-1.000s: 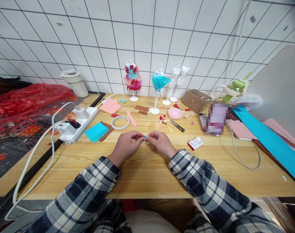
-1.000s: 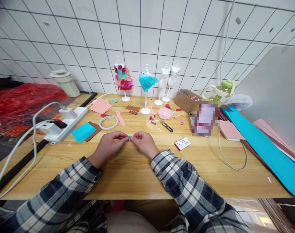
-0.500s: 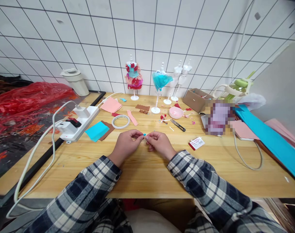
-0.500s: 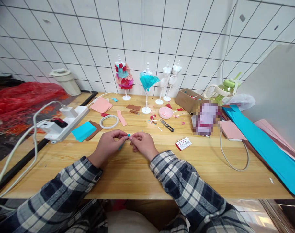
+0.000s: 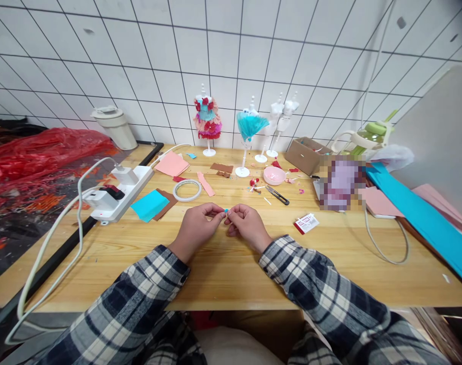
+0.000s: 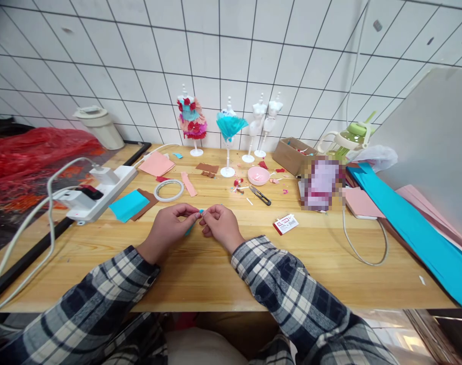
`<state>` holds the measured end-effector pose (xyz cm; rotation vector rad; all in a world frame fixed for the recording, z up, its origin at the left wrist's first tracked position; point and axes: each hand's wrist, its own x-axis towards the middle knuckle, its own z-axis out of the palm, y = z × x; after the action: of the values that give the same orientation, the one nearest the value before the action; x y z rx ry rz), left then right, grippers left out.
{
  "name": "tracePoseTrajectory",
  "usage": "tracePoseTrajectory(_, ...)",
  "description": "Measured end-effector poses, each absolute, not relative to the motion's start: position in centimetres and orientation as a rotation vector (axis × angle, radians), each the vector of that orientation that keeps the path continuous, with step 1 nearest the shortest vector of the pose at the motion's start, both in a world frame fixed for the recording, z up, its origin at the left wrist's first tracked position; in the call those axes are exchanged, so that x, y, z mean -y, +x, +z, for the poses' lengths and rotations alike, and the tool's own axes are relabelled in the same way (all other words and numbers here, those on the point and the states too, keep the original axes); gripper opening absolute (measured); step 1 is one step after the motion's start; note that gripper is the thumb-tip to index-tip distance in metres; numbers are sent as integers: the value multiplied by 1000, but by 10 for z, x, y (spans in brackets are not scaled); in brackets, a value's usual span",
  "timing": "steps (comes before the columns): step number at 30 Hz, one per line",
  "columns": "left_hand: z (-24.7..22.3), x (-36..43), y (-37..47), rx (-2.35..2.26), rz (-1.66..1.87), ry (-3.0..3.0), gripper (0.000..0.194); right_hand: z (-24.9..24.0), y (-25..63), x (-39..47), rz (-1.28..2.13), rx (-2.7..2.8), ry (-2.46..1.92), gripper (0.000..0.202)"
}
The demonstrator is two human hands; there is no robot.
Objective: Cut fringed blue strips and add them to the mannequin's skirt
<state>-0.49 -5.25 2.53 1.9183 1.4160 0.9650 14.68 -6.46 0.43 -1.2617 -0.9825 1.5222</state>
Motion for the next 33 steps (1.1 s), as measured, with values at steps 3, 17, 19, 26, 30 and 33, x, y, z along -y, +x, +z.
tracePoseTrajectory(3, 25, 52, -5, -1435, 990, 1882, 17, 6, 148, 66, 1542, 961, -1207, 37)
tracePoseTrajectory(17, 26, 52, -6, -1416, 985, 1894, 18, 5, 151, 65, 1602, 901, -1130, 43)
tracePoseTrajectory(19, 26, 52, -6, -1422, 973, 1910, 18, 5, 151, 65, 1601, 887, -1127, 40)
tracePoseTrajectory(26, 26, 52, -6, -1412, 1007, 1852, 19, 5, 154, 65, 1628, 872, -1104, 39)
tracePoseTrajectory(30, 27, 50, -6, -1397, 1009, 1736, 21, 3, 155, 64, 1604, 903, -1088, 41)
tracePoseTrajectory(33, 27, 49, -6, -1365, 1014, 1661, 22, 4, 156, 64, 1585, 942, -1111, 42)
